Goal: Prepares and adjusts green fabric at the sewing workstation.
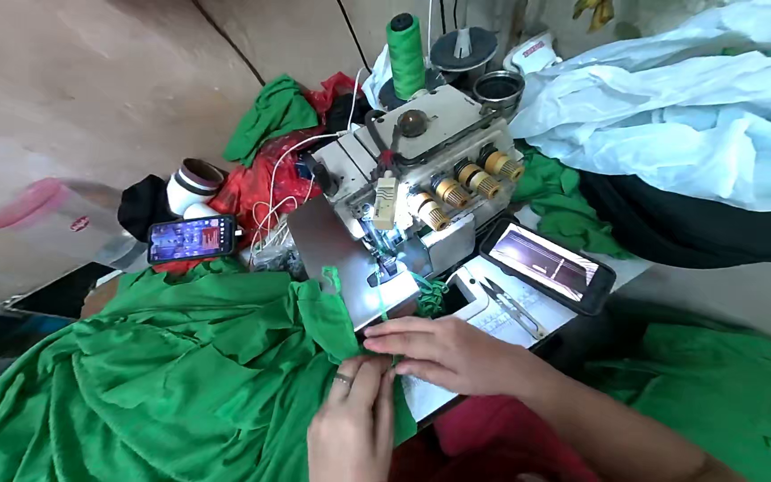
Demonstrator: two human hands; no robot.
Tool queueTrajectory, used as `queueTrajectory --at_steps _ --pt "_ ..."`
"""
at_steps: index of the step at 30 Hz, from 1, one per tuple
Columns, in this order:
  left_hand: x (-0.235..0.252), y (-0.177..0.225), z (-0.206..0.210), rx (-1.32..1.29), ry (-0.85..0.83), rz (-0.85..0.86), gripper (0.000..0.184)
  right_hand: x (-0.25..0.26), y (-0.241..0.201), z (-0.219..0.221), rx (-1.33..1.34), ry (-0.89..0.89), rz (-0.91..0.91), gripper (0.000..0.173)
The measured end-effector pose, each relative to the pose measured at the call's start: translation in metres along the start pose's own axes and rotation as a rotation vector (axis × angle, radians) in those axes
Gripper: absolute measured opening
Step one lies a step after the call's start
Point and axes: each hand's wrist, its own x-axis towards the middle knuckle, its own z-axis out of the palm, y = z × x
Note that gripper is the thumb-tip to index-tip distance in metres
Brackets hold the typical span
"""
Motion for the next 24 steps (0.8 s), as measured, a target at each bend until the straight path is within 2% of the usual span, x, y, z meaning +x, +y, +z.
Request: queueTrajectory --at_steps 3,8,13,18,21,24 --pt "0.016 -0.003 0.007 -0.016 0.022 0.076 0.021 -0.006 0.013 -0.024 -0.129 0.091 0.114 0.02" --pt "0.035 0.009 0.025 -0.11 0.019 0.134 0.018 -0.021 0.019 -0.044 -0.191 0.204 0.259 0.025" --pt "0.019 -0.005 0.024 -0.142 -0.02 0.187 0.019 -0.057 -0.001 -0.05 -0.306 0.226 0.343 0.026" --pt "-0.01 -0.038 0.015 -0.196 -0.095 0.122 0.019 -0.116 -0.002 -0.107 -0.576 0.366 0.55 0.053" --pt "-0.023 -0.054 0.023 -0.179 -0.126 0.086 0.023 -0.141 0.004 -0.13 -0.711 0.334 0.721 0.078" --pt "-0.031 -0.055 0.035 -0.025 -0.106 0.073 0.027 -0.152 0.008 -0.129 -0.702 0.29 0.84 0.09"
